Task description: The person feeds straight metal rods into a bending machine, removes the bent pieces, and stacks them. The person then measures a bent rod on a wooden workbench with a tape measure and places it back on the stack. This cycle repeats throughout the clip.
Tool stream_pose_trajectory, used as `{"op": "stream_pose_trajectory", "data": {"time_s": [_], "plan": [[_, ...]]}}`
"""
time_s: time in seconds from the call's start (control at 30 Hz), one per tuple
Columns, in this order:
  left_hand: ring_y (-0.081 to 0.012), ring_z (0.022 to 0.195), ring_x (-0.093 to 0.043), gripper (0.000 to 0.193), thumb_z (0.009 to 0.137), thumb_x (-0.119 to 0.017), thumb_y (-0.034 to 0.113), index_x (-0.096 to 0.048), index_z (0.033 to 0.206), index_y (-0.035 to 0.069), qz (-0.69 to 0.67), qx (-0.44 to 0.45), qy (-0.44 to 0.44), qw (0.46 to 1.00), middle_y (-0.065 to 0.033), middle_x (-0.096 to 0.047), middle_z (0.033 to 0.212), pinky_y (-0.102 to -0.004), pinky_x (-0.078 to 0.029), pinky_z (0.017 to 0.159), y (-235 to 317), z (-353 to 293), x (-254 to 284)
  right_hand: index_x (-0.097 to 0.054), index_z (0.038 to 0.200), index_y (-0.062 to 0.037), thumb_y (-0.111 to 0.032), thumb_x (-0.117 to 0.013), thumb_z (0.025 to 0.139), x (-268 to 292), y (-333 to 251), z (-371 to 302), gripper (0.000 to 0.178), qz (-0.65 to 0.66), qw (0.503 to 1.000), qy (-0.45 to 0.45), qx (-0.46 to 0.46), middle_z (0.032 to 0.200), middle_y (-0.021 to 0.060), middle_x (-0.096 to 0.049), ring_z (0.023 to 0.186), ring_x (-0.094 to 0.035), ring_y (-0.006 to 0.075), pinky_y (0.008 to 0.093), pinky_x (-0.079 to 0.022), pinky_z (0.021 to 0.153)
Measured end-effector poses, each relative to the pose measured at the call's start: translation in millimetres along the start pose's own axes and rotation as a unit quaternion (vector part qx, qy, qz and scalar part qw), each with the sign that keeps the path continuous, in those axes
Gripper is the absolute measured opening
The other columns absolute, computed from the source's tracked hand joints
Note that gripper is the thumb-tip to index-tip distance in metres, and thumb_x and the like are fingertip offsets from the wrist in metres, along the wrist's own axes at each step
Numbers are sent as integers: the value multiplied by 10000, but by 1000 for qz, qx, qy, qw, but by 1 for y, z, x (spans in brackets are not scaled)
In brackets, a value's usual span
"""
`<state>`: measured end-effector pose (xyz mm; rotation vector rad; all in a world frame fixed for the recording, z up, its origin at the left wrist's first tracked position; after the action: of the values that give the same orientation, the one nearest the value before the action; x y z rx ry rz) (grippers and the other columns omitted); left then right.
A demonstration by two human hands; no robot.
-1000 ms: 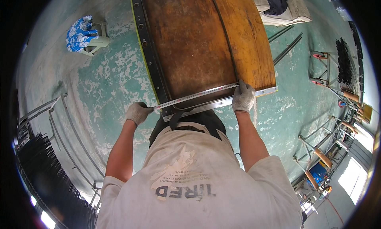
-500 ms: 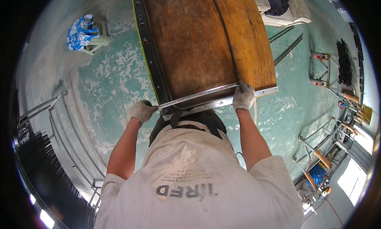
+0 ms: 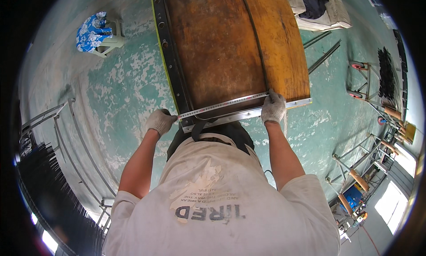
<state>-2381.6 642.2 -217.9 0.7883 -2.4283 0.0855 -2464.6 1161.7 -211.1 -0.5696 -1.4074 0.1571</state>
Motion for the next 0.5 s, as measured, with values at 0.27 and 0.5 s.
{"op": "stream_pose_trajectory", "data": {"time_s": [0.27,0.5], "plan": [[-446,1099,-812,417,907,-812,487,-903,1080,120,3,-45,42,998,-233,-845,1102,-524,-649,971,-4,5,-2,-812,1355,-75,-168,-690,1005,5,-12,0,382,-32,999,-24,-11,1253,255,-779,1220,-699,480,570,-553,1092],[-418,934,-818,504,960,-847,534,-864,1011,33,-129,-95,127,979,-232,-822,925,-504,-615,822,11,-1,59,-735,1470,-48,-95,-748,948,9,-21,1,525,-31,994,-26,-105,1287,248,-758,1206,-683,456,561,-554,1080]]}}
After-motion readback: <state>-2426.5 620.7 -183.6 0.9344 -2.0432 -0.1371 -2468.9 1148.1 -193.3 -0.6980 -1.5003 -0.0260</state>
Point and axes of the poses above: each hand's wrist, its own z-axis towards the middle knuckle, its own x-axis out of the back of the hand, y = z × x, the point moved 9 cm from there along z, towards the middle knuckle
